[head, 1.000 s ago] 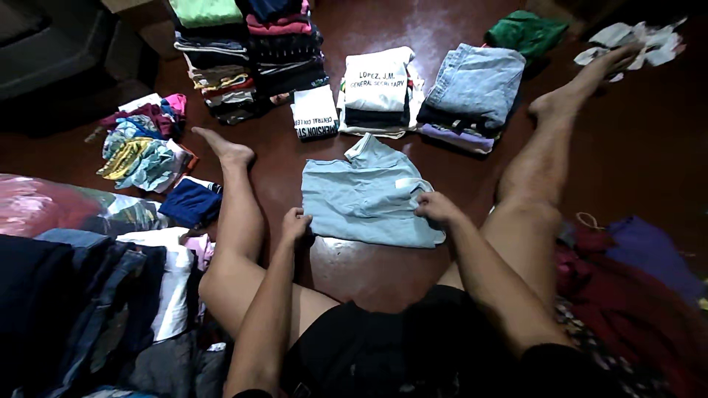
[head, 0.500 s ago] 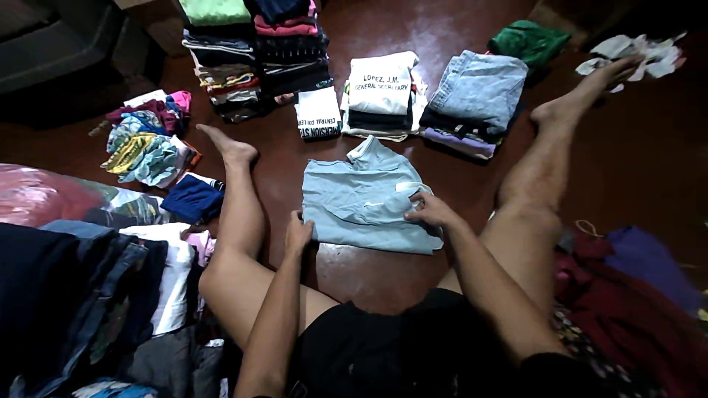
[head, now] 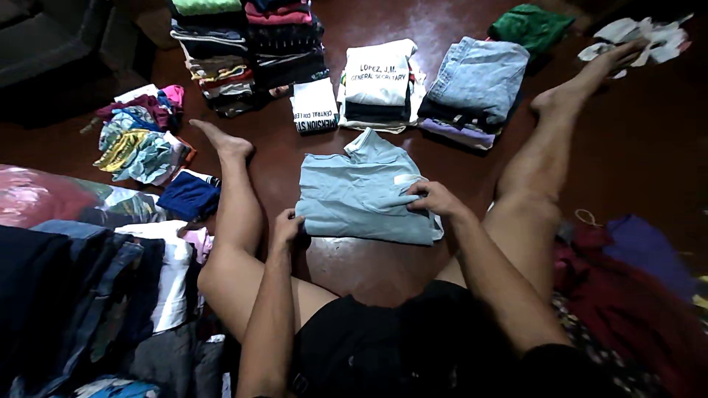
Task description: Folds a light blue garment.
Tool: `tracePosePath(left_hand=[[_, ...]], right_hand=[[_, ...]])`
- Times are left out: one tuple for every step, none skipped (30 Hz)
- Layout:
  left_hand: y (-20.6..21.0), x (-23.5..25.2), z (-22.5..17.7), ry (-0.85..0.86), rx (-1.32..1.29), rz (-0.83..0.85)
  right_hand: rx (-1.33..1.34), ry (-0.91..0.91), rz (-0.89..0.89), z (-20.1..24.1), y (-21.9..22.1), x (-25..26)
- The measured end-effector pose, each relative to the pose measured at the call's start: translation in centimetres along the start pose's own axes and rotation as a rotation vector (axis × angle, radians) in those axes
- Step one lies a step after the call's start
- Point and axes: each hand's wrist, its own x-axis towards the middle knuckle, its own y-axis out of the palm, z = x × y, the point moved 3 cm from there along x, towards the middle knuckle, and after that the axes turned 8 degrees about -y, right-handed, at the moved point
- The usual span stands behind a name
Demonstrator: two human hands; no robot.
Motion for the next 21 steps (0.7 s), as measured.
tracePosePath(left_hand=[[0.1,0.3,0.1,-0.002,-0.008,-0.002],[0.2,0.5,0.0,-0.004,0.011,-0.012],[0.4,0.6,-0.2,-0.007,0.069,-0.031],[0.6,0.6,-0.4,-0.01,0.152,-0.055],[0.8,0.3,-0.7,-0.016,0.228,-0.075],[1.0,0.0,-1.2,-0.025,0.283,-0.084],[1.2,-0.3,-1.6,-0.03,0.314,-0.088],[1.4,-0.4,-1.9,-0.034,0.324,-0.09],[1.5,-0.5,-2.1,-0.037,0.322,-0.091],[1.5,-0.5,-2.2,-0.042,0.315,-0.092],[1.4,-0.3,-2.1,-0.048,0.299,-0.093],[1.3,0.1,-1.9,-0.053,0.273,-0.097],[1.3,0.3,-1.7,-0.057,0.242,-0.101],[1.2,0.5,-1.6,-0.065,0.208,-0.098],[1.3,0.5,-1.5,-0.071,0.182,-0.091],[1.4,0.5,-1.5,-0.072,0.17,-0.086],[1.5,0.4,-1.6,-0.069,0.168,-0.083],[1.5,0.2,-1.7,-0.065,0.175,-0.081],[1.6,0.1,-1.8,-0.06,0.191,-0.082],[1.6,0.0,-1.8,-0.048,0.219,-0.096],[1.7,-0.3,-1.9,-0.019,0.268,-0.134]], right_hand=[[0.075,0.036,-0.009,-0.9,0.1,0.2],[0.139,0.086,-0.03,-1.6,0.4,0.4],[0.187,0.145,-0.065,-2.1,0.7,0.6],[0.206,0.198,-0.107,-2.7,0.9,0.8],[0.201,0.235,-0.14,-3.0,1.2,0.9],[0.183,0.255,-0.163,-2.9,1.3,0.9],[0.161,0.271,-0.176,-2.8,1.3,0.8],[0.144,0.289,-0.182,-2.7,1.3,0.7],[0.139,0.313,-0.185,-2.6,1.3,0.6],[0.149,0.34,-0.184,-2.4,1.3,0.4],[0.175,0.371,-0.193,-2.1,1.4,0.1],[0.206,0.399,-0.208,-1.8,1.5,-0.1],[0.245,0.423,-0.207,-1.5,1.4,-0.3],[0.234,0.436,-0.209,-1.8,1.4,-0.4],[0.173,0.444,-0.202,-2.6,1.4,-0.3],[0.071,0.446,-0.183,-3.5,1.4,-0.2],[-0.016,0.447,-0.162,-4.0,1.4,0.0],[-0.05,0.444,-0.152,-4.1,1.5,0.2],[-0.061,0.436,-0.148,-3.8,1.5,0.3],[-0.087,0.419,-0.157,-3.3,1.3,0.4],[-0.142,0.397,-0.179,-2.7,1.2,0.5]])
